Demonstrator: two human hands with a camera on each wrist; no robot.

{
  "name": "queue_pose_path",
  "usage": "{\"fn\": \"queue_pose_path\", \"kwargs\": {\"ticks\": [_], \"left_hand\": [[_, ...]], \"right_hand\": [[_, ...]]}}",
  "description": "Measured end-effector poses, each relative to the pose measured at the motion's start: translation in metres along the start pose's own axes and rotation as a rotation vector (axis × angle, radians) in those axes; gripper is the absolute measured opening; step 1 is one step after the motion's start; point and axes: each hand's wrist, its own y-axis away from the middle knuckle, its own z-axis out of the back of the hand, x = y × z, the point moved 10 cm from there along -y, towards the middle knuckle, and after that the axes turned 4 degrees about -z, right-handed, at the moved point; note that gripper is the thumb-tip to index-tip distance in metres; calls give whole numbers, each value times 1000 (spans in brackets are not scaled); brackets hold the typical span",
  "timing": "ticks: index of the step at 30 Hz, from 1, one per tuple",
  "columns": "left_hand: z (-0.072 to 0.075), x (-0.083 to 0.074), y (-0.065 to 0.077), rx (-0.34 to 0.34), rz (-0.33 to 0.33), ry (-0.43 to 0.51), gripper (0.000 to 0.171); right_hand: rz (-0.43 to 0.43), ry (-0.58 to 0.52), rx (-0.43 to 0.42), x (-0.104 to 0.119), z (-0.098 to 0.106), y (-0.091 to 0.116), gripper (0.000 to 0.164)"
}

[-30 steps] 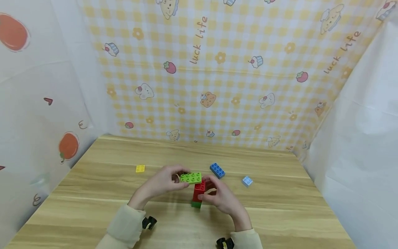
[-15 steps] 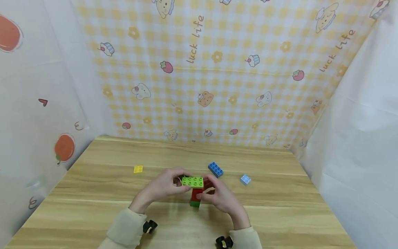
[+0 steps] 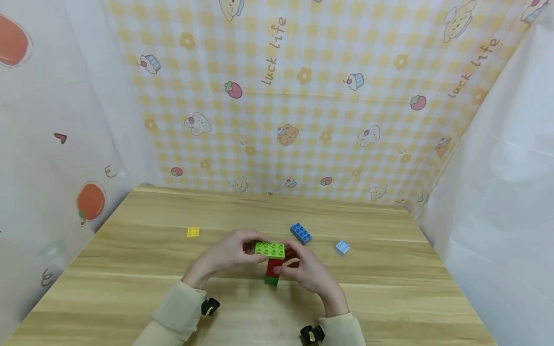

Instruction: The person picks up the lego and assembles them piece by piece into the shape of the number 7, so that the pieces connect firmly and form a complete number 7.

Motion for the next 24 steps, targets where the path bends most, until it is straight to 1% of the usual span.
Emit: {"fn": "queue_pose_path", "kwargs": {"ticks": [4, 7, 13, 16, 21, 24], "left_hand": [[1, 2, -1, 16, 11, 11, 30], [1, 3, -1, 23, 18, 23, 31], [-1, 3, -2, 21, 0, 32, 32], [-1, 3, -2, 20, -12, 26, 31], [-1, 4, -1, 26, -7, 11, 32], [-1, 3, -1, 28, 0, 18, 32]], "right_hand": [[-8, -1, 10, 0, -1, 0, 37], [-16, -3, 8, -5, -1, -2, 38], [-24, 12, -11, -30, -1, -8, 43], [-16, 18, -9, -39, -1, -10, 45], [8, -35, -1, -38, -2, -10, 46], [26, -62, -10, -36, 0, -10, 43]]}}
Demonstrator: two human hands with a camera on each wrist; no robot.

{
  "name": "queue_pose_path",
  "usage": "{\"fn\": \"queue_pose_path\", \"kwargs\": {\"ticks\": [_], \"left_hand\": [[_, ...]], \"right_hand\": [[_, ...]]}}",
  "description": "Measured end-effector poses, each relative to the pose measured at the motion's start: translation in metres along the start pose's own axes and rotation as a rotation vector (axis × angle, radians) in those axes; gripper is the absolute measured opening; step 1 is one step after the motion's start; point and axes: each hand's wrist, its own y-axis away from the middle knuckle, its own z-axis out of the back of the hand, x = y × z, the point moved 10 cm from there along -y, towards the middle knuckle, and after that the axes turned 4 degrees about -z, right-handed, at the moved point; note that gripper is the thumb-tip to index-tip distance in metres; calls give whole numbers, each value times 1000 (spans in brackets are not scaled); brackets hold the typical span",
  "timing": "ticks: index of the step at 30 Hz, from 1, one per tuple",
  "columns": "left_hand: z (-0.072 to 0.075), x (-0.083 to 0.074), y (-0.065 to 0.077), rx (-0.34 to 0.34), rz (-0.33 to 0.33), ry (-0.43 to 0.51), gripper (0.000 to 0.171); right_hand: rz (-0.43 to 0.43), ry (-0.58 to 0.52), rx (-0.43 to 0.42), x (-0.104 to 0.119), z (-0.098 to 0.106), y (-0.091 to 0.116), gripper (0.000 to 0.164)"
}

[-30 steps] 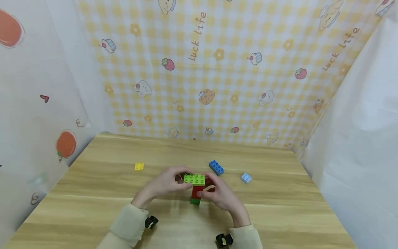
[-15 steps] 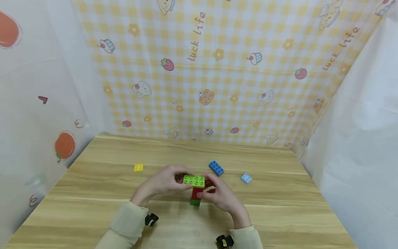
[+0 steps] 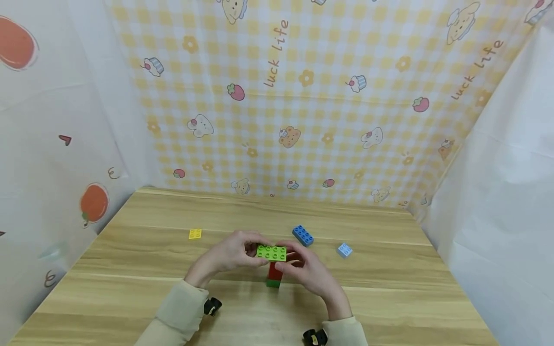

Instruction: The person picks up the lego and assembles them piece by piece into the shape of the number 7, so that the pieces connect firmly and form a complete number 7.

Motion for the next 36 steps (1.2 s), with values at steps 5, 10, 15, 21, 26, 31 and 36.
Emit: {"fn": "queue_pose_path", "kwargs": {"ticks": [5, 10, 15, 21, 26, 31, 36], "left_hand": [[0, 1, 0, 0, 15, 15, 32], [0, 1, 0, 2, 35, 17, 31], [-1, 1, -1, 12, 47, 24, 31], [-1, 3, 1, 16, 60, 0, 31], [-2, -1, 0, 27, 40, -55, 33], [3, 3, 4, 43, 76, -66, 46], [30, 18, 19, -17, 150, -119, 59]], "right_hand": [[23, -28, -12, 2, 1, 0, 39], [39, -63, -16, 4, 2, 0, 39], [21, -54, -28, 1, 3, 0, 38], [-4, -14, -48, 14, 2, 4, 36], [-10, -3, -54, 35, 4, 11, 35], [-24, -3, -62, 37, 4, 13, 34], [-32, 13, -60, 37, 3, 11, 34]]}}
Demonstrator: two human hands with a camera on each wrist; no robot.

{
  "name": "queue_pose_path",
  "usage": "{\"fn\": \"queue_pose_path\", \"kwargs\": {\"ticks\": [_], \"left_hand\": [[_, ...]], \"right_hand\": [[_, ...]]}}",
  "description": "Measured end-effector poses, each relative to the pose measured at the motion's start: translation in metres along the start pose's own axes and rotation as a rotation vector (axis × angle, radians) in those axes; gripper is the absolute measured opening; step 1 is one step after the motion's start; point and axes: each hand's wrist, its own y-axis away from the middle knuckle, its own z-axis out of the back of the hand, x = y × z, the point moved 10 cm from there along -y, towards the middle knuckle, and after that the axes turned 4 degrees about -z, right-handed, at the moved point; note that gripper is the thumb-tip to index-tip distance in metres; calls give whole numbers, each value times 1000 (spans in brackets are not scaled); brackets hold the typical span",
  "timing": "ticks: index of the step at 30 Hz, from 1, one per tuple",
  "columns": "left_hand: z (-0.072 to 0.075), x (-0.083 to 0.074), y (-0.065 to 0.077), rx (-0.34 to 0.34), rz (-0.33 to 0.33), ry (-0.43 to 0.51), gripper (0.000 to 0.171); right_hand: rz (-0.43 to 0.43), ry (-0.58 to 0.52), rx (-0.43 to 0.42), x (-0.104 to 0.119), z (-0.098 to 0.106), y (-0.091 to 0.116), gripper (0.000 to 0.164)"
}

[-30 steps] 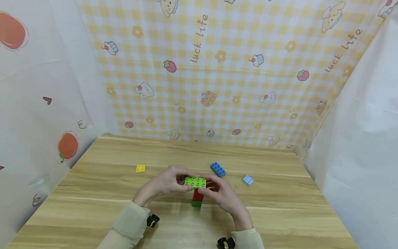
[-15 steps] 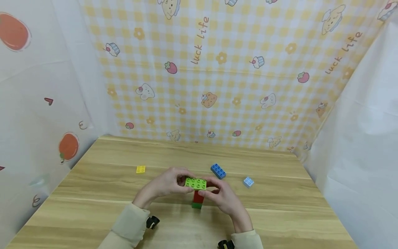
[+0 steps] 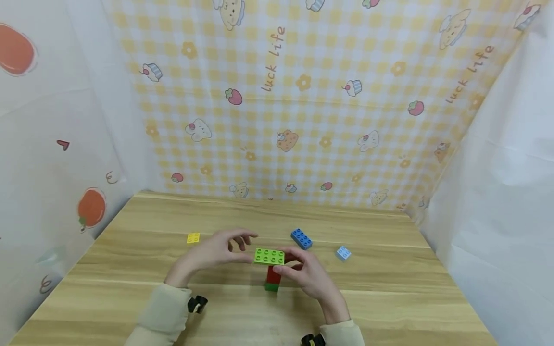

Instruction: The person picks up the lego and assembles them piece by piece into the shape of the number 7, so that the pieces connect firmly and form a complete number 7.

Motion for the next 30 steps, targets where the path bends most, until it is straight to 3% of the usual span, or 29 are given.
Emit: {"fn": "queue_pose_path", "kwargs": {"ticks": [8, 14, 23, 30], "left_hand": [[45, 51, 28, -130, 130, -96, 60], [65, 80, 45, -165, 192, -101, 58], [82, 100, 62, -196, 240, -137, 62], [86, 111, 70, -183, 256, -152, 62]], "right_hand": [[-19, 0, -2, -2, 0, 0, 34], [-10, 0, -4, -1, -1, 1, 33], [-5, -2, 10, -3, -2, -1, 35], [1, -1, 9, -2, -1, -1, 33]]}}
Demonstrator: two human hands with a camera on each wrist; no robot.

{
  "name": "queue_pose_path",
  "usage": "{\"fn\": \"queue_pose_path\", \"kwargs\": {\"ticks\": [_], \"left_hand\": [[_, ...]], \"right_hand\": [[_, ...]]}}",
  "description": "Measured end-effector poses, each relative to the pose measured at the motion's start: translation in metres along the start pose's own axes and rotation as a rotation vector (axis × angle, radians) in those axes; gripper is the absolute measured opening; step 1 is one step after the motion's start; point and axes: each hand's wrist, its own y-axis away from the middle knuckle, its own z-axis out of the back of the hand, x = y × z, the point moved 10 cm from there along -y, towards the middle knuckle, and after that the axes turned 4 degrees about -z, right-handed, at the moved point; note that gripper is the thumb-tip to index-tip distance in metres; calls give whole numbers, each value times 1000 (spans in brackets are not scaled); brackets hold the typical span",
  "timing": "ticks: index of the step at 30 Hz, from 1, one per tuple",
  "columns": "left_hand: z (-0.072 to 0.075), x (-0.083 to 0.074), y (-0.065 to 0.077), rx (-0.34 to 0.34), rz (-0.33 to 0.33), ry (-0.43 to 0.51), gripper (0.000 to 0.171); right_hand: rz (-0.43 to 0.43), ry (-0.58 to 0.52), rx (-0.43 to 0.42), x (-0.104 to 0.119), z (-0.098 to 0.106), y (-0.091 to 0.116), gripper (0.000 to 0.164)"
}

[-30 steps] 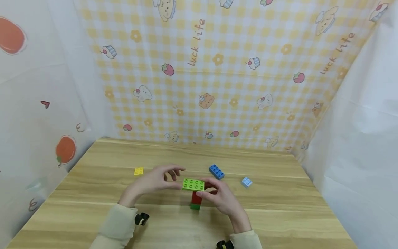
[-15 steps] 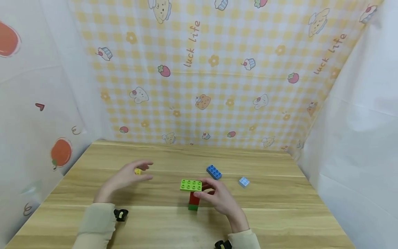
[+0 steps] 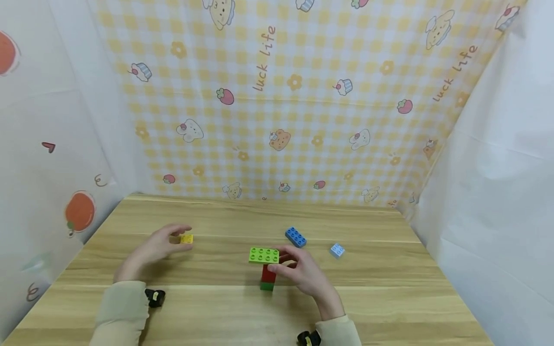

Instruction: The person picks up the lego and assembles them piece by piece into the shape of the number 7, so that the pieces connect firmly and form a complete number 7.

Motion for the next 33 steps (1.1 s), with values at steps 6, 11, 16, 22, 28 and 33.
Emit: {"fn": "queue_pose_path", "kwargs": {"ticks": [6, 11, 16, 22, 28, 33], "left_hand": [[-2, 8, 2, 47, -9, 26, 63], [-4, 14, 3, 81, -21, 48, 62], [-4, 17, 3, 94, -30, 56, 60], [-6, 19, -2, 80, -40, 15, 56], [-7, 20, -5, 59, -6, -20, 51], [-9, 23, -9, 61, 9, -66, 46]], "right_hand": [[1, 2, 0, 1, 0, 0, 31], [1, 2, -2, 0, 0, -1, 30], [-6, -2, -8, -1, 0, 0, 31], [3, 12, -12, -21, 0, -5, 32], [9, 17, -19, -36, -1, -10, 34], [1, 8, -23, -31, -2, -8, 32]]}}
